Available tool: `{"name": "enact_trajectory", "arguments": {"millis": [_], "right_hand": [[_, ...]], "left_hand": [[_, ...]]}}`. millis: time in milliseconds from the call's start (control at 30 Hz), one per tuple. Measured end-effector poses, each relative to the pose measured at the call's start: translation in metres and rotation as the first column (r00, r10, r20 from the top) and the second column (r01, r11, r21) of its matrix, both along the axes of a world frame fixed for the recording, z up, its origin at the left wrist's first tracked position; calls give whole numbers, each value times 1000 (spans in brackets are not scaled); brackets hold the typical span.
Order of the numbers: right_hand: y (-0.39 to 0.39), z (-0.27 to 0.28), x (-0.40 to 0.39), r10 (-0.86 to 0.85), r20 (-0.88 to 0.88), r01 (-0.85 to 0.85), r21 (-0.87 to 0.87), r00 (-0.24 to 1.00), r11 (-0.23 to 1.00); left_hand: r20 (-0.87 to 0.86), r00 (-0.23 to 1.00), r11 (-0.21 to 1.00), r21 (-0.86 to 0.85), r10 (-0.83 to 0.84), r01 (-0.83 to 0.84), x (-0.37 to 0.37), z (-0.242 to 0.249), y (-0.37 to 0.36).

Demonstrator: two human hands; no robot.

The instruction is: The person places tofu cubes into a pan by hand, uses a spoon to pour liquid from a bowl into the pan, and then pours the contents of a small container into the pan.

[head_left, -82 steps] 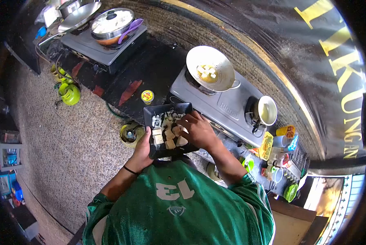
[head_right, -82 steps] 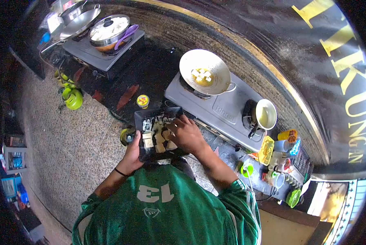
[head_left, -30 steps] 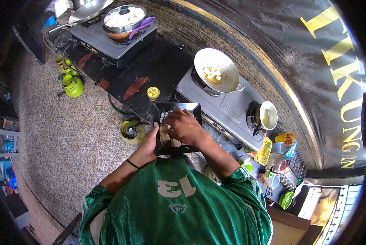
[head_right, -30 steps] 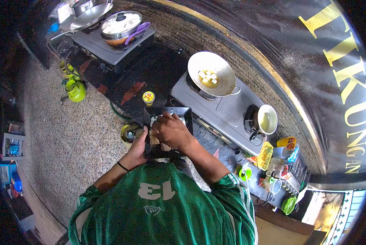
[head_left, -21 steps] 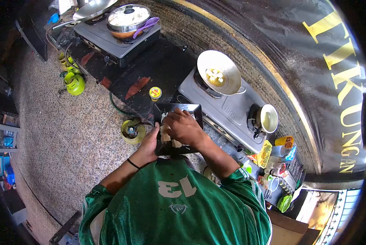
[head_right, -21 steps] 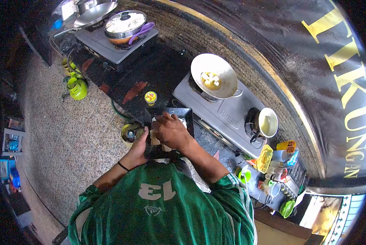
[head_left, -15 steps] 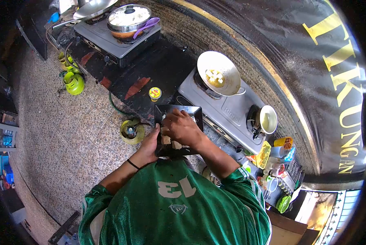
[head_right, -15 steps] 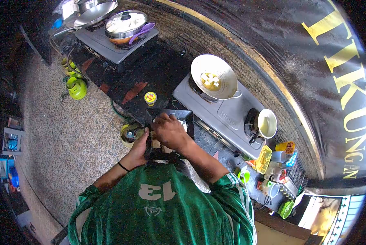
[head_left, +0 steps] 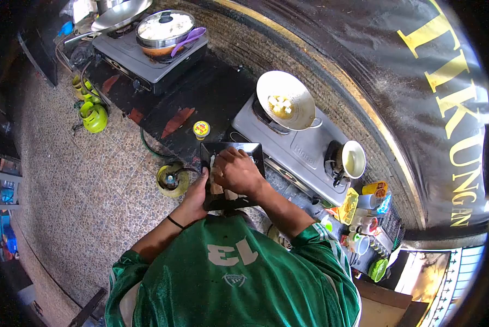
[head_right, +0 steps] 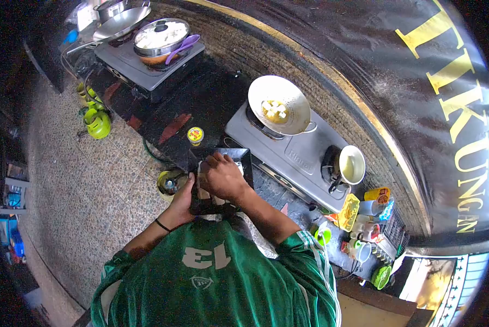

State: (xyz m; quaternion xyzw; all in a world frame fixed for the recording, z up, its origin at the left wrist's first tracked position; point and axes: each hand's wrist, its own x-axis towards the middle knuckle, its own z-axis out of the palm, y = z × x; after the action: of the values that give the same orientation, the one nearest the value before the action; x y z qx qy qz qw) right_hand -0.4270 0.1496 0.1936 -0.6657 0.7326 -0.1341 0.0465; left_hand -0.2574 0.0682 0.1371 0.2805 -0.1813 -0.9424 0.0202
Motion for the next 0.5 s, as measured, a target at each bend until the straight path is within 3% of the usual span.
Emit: {"name": "enact_trajectory", "arguments": {"millis": [100,367,500], "right_hand": [[0,-2,-1,8,11,-7,-18,1000,1000],[-2,-13,-4,14,7,-14,26,1000,1000],[-3,-21,-8,12,-23,-13,-6,1000,1000]], "left_hand": [[-43,999,998,60,-14,16,0,-2,-2],[-11,1000,1000,13,-26,26,0,-14,0],[31,998,998,48,-49,47,-3,1,-1]]}}
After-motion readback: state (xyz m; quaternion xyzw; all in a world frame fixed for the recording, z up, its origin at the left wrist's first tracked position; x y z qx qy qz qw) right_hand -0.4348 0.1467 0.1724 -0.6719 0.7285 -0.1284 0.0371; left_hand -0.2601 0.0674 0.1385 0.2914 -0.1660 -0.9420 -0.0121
